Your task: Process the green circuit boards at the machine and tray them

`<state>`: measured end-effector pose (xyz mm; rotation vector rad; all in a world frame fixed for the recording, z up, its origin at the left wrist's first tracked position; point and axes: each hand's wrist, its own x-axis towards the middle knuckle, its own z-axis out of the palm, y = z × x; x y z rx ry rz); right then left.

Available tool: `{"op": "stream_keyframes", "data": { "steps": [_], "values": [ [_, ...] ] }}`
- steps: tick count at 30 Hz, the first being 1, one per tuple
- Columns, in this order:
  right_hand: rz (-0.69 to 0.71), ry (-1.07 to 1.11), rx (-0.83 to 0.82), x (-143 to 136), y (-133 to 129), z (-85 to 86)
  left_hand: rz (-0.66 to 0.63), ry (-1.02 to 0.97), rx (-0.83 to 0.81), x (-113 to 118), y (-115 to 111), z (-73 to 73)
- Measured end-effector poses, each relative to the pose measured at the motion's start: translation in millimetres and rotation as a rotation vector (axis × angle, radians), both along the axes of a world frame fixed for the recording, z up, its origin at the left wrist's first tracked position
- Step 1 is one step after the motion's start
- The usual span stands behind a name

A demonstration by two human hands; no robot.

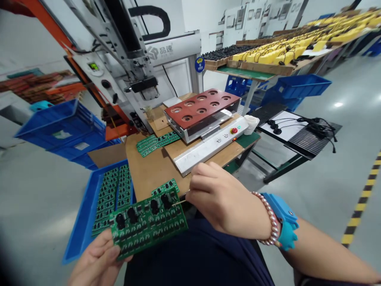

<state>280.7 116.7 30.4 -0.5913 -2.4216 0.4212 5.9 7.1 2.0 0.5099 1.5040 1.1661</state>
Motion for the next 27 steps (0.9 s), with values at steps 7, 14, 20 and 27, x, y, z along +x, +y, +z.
{"op": "stream_keyframes", "data": {
  "steps": [7, 14, 20, 27],
  "values": [
    [-0.018, 0.025, 0.025, -2.1, 3.7, -1.3, -0.01, -0.023, -0.008, -0.4, -0.3, -1.1],
    [0.002, -0.013, -0.016, -1.1, 0.1, -1.6, 0.044, -0.008, 0.005, 4.5, -1.4, 0.2],
    [0.031, -0.001, -0.018, -3.6, -0.9, -1.4, 0.03, -0.014, 0.012, 5.0, -0.7, 2.3],
    [0.031, -0.014, 0.009, -8.9, 0.4, -1.5, 0.026, -0.002, 0.012, 5.3, -1.4, 2.5]
  ]
}}
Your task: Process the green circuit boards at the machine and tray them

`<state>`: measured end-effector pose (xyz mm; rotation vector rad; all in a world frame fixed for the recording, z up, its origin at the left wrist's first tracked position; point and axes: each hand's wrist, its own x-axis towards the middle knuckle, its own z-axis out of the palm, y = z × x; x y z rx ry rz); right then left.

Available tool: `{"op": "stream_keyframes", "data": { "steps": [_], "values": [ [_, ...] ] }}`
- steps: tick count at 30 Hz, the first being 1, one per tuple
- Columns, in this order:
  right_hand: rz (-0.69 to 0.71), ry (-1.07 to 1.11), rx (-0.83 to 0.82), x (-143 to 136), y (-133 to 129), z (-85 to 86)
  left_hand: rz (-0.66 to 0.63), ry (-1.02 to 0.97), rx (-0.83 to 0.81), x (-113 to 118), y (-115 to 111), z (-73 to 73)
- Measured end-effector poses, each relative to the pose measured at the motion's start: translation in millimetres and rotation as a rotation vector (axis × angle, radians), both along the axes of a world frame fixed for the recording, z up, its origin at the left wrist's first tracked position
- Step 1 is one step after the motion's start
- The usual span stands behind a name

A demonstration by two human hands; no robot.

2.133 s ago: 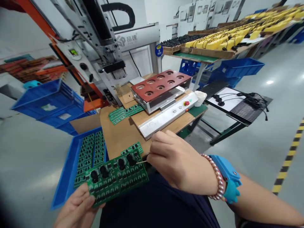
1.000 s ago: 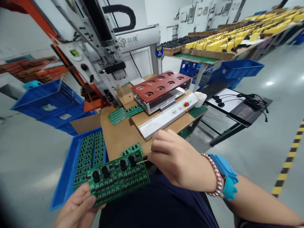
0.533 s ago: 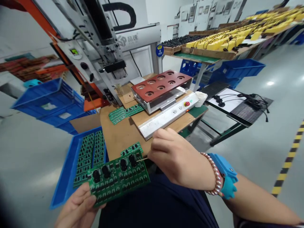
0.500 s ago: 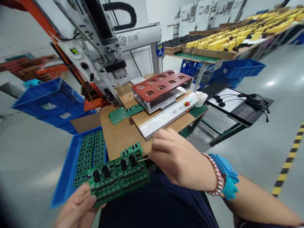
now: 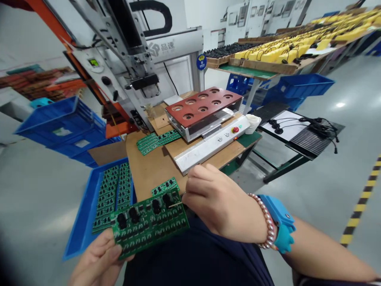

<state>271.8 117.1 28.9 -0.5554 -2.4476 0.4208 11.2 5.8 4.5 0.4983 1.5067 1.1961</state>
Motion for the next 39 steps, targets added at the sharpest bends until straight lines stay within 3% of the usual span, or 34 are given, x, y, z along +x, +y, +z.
{"op": "stream_keyframes", "data": {
  "steps": [13, 28, 39],
  "values": [
    [-0.067, -0.014, 0.013, 5.7, -1.1, 0.3, 0.007, -0.014, 0.002, 0.0, -0.6, -0.8],
    [-0.027, -0.04, -0.003, 6.1, -2.1, 1.1, 0.004, -0.016, -0.005, -4.1, 1.0, -3.9],
    [-0.041, 0.01, 0.039, 1.5, 1.4, 1.8, -0.016, 0.015, -0.008, 2.4, 1.5, 3.9]
  ]
}}
